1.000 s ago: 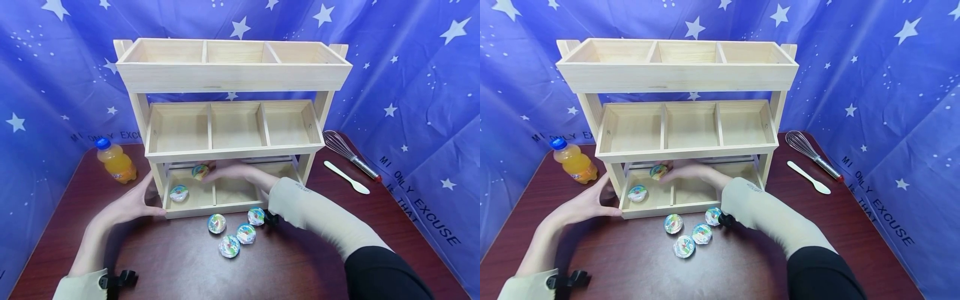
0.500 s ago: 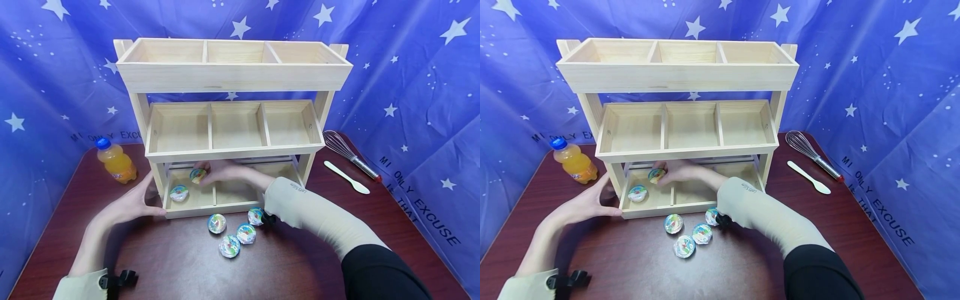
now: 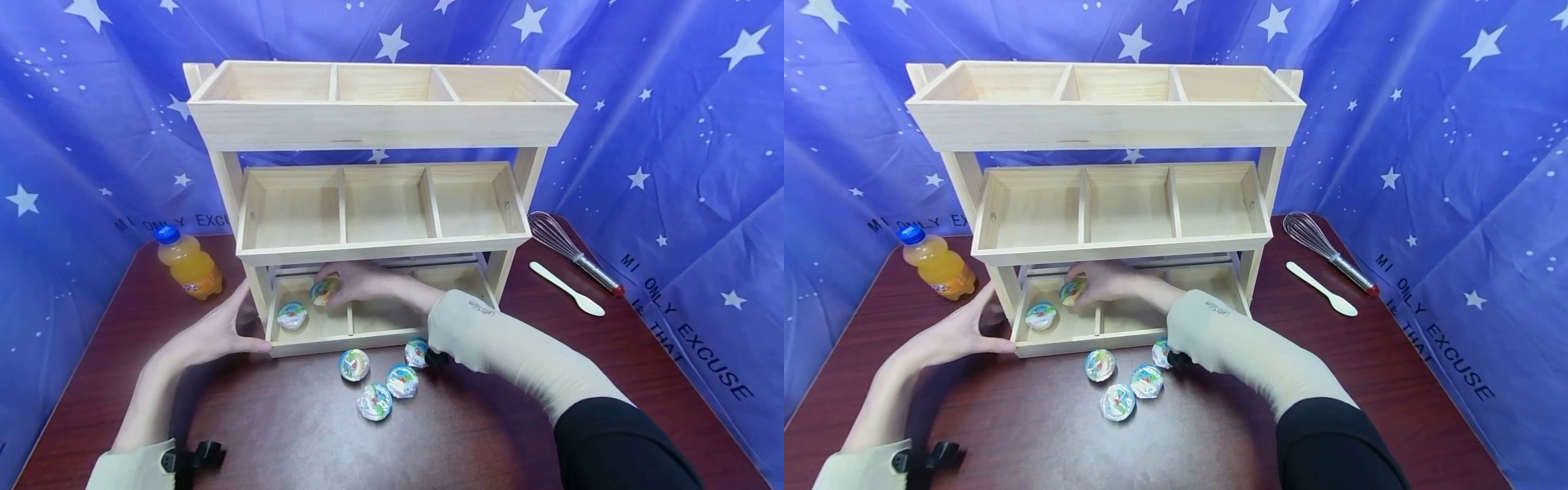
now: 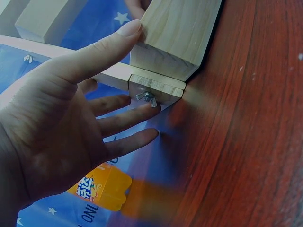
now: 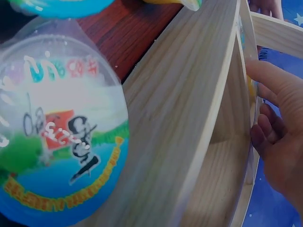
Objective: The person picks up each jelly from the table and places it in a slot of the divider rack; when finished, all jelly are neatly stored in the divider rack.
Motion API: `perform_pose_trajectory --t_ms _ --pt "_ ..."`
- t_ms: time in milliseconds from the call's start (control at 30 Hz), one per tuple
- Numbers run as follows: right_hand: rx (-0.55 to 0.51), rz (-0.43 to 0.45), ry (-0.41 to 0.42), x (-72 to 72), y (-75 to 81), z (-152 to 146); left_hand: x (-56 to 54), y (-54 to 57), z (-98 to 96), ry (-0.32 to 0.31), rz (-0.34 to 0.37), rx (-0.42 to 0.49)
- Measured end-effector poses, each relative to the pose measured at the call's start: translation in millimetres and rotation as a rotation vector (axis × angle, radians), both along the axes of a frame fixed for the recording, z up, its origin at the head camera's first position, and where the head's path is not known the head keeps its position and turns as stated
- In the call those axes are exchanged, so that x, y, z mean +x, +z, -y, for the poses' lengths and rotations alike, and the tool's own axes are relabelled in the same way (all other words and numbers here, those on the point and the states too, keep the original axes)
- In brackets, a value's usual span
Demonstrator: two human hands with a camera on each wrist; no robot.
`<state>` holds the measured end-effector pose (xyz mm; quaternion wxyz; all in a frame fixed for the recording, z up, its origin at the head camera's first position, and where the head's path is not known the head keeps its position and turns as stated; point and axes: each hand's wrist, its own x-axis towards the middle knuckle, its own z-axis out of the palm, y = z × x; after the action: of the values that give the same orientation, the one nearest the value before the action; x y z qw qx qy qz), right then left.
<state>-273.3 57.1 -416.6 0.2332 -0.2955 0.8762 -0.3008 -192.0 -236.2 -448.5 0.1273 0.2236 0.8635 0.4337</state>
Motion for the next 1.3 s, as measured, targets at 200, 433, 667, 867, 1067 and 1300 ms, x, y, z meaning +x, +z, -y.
perform_pose_trajectory --t_ms 200,433,667,867,1067,1300 --pt "0.080 -0.093 0.034 -0.9 -1.0 3 0.1 1.6 -0.4 -0.002 -0.001 0.006" --pt "0.137 -0.218 0.111 -0.9 -3.6 6 0.8 0.9 0.5 -0.004 -0.006 0.007" --pt "0.155 -0.254 0.124 -1.4 -5.2 7 1.2 1.1 0.5 -0.004 0.008 0.022" --pt "0.142 -0.246 0.135 -2.2 -5.8 6 1.0 0.7 0.7 -0.005 0.010 0.019" --pt "0.114 -0.196 0.113 -1.1 -4.1 3 0.4 0.9 0.5 -0.005 0.009 0.016" --pt "-0.053 0.032 0.039 3.1 -0.3 -4 0.5 1.3 0.8 0.003 0.006 0.006"
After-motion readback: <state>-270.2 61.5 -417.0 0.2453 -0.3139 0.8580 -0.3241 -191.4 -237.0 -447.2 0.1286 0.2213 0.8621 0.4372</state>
